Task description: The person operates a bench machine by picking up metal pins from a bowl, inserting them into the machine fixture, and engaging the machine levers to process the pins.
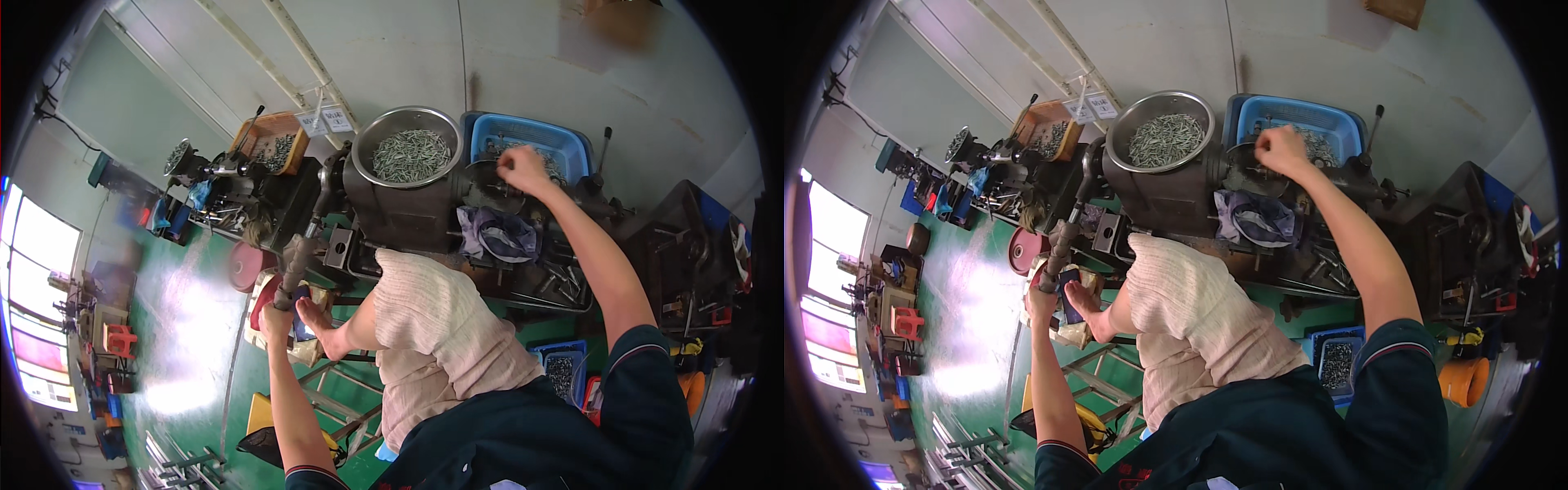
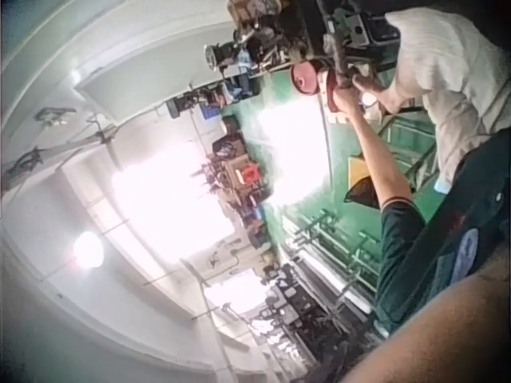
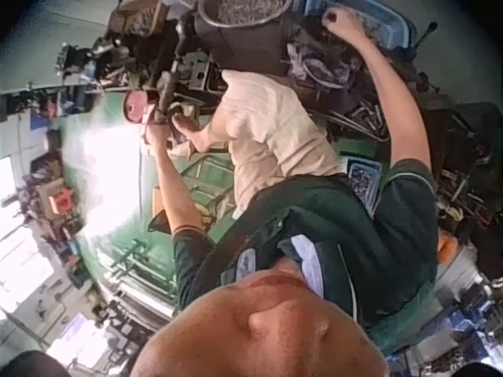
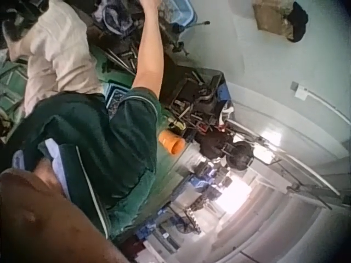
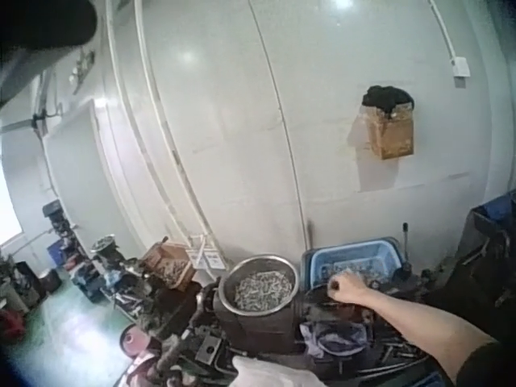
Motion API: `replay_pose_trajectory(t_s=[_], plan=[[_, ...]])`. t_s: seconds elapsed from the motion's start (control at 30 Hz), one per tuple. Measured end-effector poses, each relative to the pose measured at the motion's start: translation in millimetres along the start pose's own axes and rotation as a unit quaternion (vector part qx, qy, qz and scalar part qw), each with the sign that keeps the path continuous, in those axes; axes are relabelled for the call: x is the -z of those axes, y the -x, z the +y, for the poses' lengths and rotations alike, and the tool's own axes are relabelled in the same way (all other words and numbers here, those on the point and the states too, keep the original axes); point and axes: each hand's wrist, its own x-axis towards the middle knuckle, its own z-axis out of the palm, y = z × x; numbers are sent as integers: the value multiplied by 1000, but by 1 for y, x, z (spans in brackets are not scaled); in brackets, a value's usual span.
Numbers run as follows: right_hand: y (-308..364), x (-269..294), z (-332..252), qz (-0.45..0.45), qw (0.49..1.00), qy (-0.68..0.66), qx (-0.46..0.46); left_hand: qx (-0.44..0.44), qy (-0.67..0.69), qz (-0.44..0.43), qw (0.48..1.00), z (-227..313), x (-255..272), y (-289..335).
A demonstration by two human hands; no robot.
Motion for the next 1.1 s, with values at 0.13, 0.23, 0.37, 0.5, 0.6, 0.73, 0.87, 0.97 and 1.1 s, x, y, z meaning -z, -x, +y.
replay_pose_trajectory(t_s=[0.13,0.23,0.37,0.5,0.6,0.73,0.87,0.97,1.1], plan=[[-12,-38,-6,-85,986,-135,-39,6,14,12,1000,8,-6,12],[-7,-43,-13,-95,982,-150,-67,23,27,37,999,21,-7,38],[-8,-42,-15,-119,984,-122,-49,29,24,33,999,31,-13,54],[-15,-44,-5,-158,978,-136,-33,29,55,48,997,49,-12,67],[-24,-42,3,-200,974,-102,6,43,51,26,997,51,-7,68],[-33,-15,-3,-142,985,32,-91,43,32,17,998,46,-9,67],[-53,-4,-42,277,955,65,87,44,49,5,998,53,-4,70],[-61,-6,-103,148,964,46,215,37,66,33,997,46,-8,69],[-60,-18,-145,-137,952,154,225,32,57,47,997,49,-11,68]])
